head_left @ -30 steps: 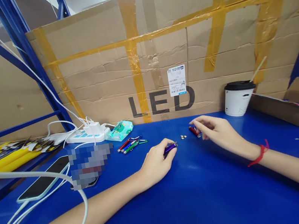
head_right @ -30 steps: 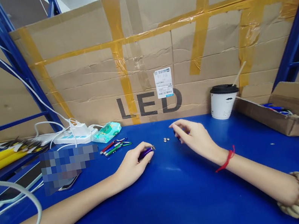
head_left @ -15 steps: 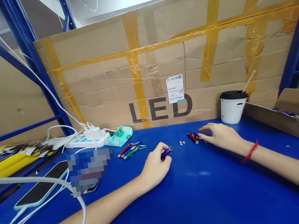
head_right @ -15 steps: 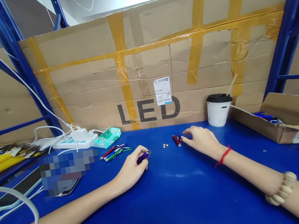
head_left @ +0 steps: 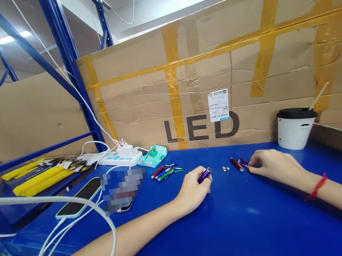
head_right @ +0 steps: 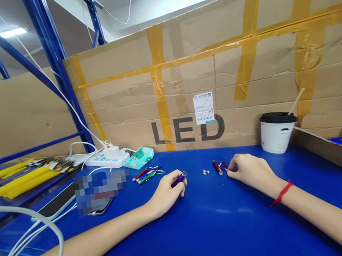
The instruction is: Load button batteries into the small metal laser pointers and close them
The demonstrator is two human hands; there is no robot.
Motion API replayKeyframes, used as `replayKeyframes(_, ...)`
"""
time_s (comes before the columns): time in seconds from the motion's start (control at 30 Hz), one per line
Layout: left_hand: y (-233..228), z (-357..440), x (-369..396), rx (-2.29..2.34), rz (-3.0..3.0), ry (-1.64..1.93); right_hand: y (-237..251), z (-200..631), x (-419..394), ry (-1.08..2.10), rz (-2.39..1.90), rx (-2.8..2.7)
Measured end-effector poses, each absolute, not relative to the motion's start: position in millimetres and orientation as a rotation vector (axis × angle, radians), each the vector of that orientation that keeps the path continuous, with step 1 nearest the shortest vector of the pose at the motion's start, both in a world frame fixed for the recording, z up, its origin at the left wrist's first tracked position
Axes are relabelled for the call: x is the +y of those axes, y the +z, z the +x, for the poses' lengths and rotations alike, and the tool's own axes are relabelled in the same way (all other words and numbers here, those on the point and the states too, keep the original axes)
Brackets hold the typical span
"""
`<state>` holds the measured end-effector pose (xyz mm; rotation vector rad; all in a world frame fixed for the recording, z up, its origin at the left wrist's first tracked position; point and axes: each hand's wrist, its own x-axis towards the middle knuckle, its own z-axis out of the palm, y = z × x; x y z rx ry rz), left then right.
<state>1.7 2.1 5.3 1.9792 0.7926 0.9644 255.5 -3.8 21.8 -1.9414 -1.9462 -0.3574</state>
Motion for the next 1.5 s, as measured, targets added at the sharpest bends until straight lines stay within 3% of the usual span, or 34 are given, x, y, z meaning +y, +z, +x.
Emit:
replayKeyframes(0.27, 4, -1, 2, 0.835, 1.870, 0.975, 23, 263, 2, -0.243, -1.964, -1.810)
replayKeyframes(0.5, 7, 0, -1, 0.795, 1.861, 0.962, 25, 238, -13, -0.138, -1.317, -1.981)
replayKeyframes(0.73, 5, 2, 0, 0.689, 1.846, 0.966, 27, 210, -33, -0.143, -0.939, -2.292)
replayKeyframes(1.13, 5, 1, -2, 0.499, 1.921, 0.834, 23, 195, -46, 0.063, -1.006, -2.334)
replayKeyframes(1.5, 4, 0, -2, 0.470, 2.122, 0.810, 24, 187, -49, -0.367, -1.033, -2.476)
